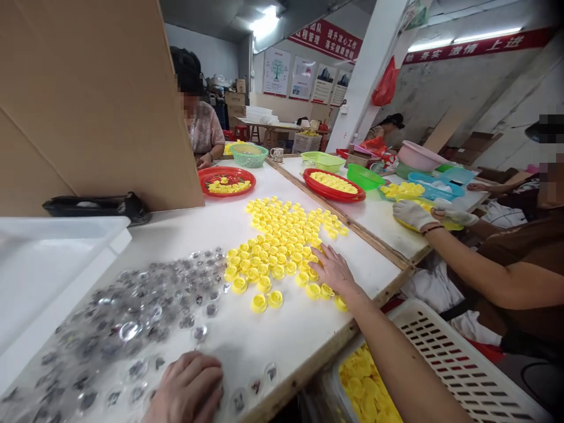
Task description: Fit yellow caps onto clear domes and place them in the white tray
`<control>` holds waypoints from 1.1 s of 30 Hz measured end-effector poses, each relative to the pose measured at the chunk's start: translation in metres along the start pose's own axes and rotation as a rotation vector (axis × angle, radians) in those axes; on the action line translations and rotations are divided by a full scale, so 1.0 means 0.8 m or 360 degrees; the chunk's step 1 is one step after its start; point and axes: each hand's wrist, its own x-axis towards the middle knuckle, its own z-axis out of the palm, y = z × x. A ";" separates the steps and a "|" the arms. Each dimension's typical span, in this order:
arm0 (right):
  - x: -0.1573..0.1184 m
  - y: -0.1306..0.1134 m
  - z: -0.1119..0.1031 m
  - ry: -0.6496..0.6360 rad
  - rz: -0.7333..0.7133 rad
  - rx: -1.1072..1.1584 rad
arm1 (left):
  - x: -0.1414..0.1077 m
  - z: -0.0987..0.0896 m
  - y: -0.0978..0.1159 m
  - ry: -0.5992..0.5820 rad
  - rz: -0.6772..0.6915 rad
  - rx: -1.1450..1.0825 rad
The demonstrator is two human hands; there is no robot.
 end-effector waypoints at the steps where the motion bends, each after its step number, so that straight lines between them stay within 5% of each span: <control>1: -0.003 -0.008 0.000 0.0001 -0.0001 -0.0007 | 0.001 -0.003 0.002 -0.0036 -0.0029 -0.0015; 9: -0.032 -0.090 0.002 0.0062 -0.0011 -0.0065 | 0.000 -0.023 0.001 -0.0120 -0.0270 -0.0075; 25: -0.071 -0.223 0.002 0.0037 -0.0021 0.0247 | -0.003 -0.036 -0.007 -0.0013 -0.0280 -0.0041; 29: -0.073 -0.238 -0.004 0.0055 -0.0049 0.0438 | -0.005 -0.035 -0.007 0.0020 -0.0260 -0.0014; 33: -0.089 -0.212 -0.030 0.0108 -0.0102 0.0619 | -0.011 -0.039 -0.006 0.0124 -0.0235 -0.0007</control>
